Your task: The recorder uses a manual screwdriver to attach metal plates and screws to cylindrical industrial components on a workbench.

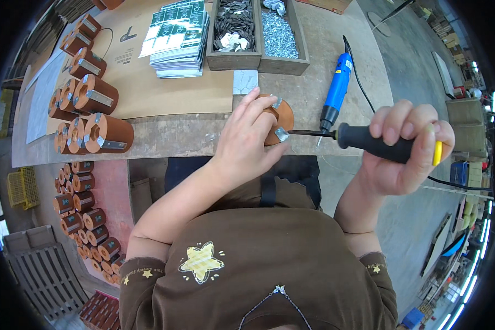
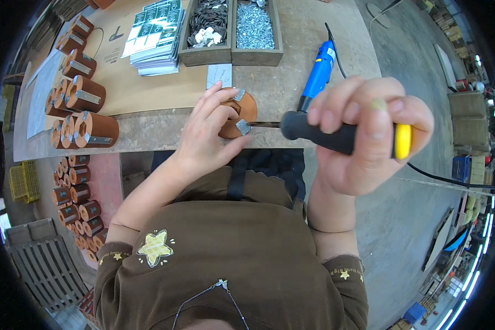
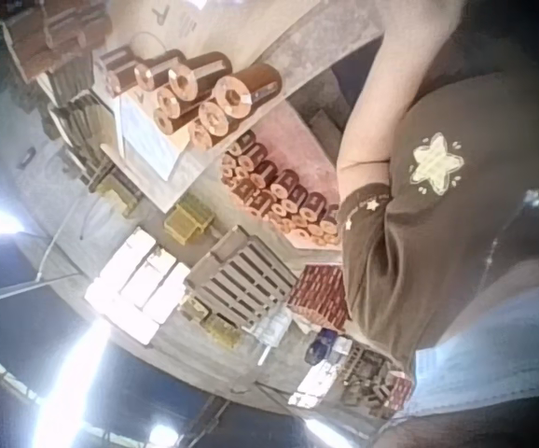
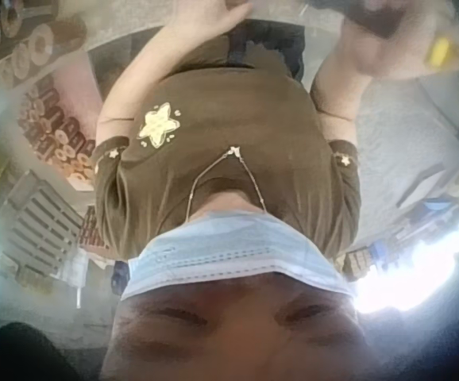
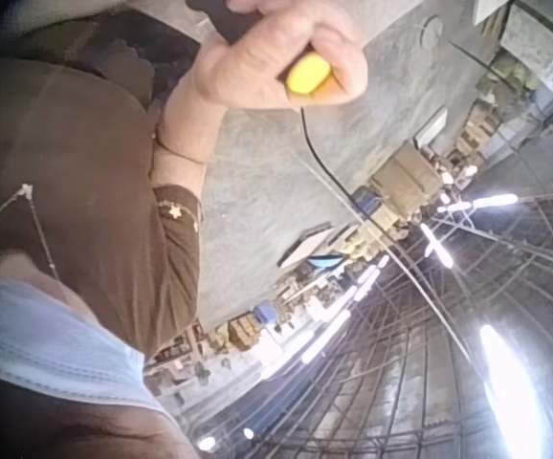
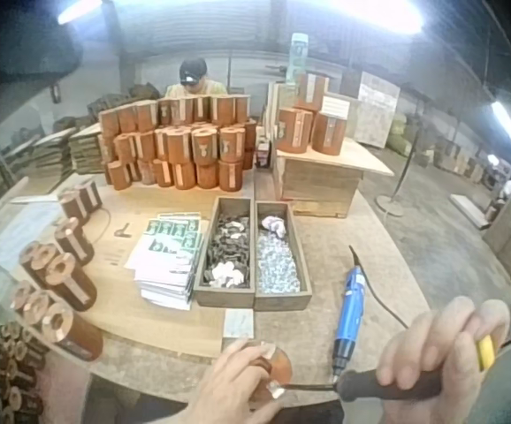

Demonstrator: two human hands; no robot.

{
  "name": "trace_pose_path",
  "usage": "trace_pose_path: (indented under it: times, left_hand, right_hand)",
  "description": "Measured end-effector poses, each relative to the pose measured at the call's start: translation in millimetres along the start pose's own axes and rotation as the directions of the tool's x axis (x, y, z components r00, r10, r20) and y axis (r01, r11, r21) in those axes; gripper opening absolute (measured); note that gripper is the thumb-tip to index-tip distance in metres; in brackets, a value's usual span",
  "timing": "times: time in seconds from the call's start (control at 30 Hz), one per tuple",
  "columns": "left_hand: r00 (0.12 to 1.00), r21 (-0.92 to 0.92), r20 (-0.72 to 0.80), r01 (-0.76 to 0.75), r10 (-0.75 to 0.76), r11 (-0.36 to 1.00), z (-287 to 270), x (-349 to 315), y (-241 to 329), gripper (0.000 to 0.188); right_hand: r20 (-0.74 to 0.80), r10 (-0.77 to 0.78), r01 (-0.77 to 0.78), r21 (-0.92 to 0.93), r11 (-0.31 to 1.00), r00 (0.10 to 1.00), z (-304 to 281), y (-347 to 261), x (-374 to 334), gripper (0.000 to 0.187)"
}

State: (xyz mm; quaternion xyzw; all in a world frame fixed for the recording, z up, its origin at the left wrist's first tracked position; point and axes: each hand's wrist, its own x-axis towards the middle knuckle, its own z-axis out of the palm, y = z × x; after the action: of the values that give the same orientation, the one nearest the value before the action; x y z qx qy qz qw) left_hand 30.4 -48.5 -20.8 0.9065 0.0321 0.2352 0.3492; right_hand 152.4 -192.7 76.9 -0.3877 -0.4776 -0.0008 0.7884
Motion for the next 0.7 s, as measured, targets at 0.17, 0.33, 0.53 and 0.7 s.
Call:
trace_pose_path:
  times: [0.17,0.33,0.53,0.7]
  left_hand:
    - [0.994,-0.015,-0.104,-0.028,0.026,0.999,4,-3,-8,0.029]
    - [0.993,-0.181,0.039,-0.107,0.116,0.978,-3,2,-14,0.024]
    - [0.996,-0.191,0.021,-0.079,0.085,0.978,-3,0,-15,0.023]
    - [0.997,-0.200,0.001,-0.075,0.077,0.977,-1,-2,-16,0.023]
  right_hand:
    - [0.006,0.019,-0.019,0.005,1.000,1.000,11,9,-3,0.016]
    - [0.031,0.029,-0.028,-0.030,0.999,0.999,10,10,-3,0.017]
    - [0.030,0.045,-0.045,-0.022,0.999,0.999,10,8,-4,0.018]
    - [0.054,0.063,-0.060,-0.051,0.997,0.997,12,9,-5,0.018]
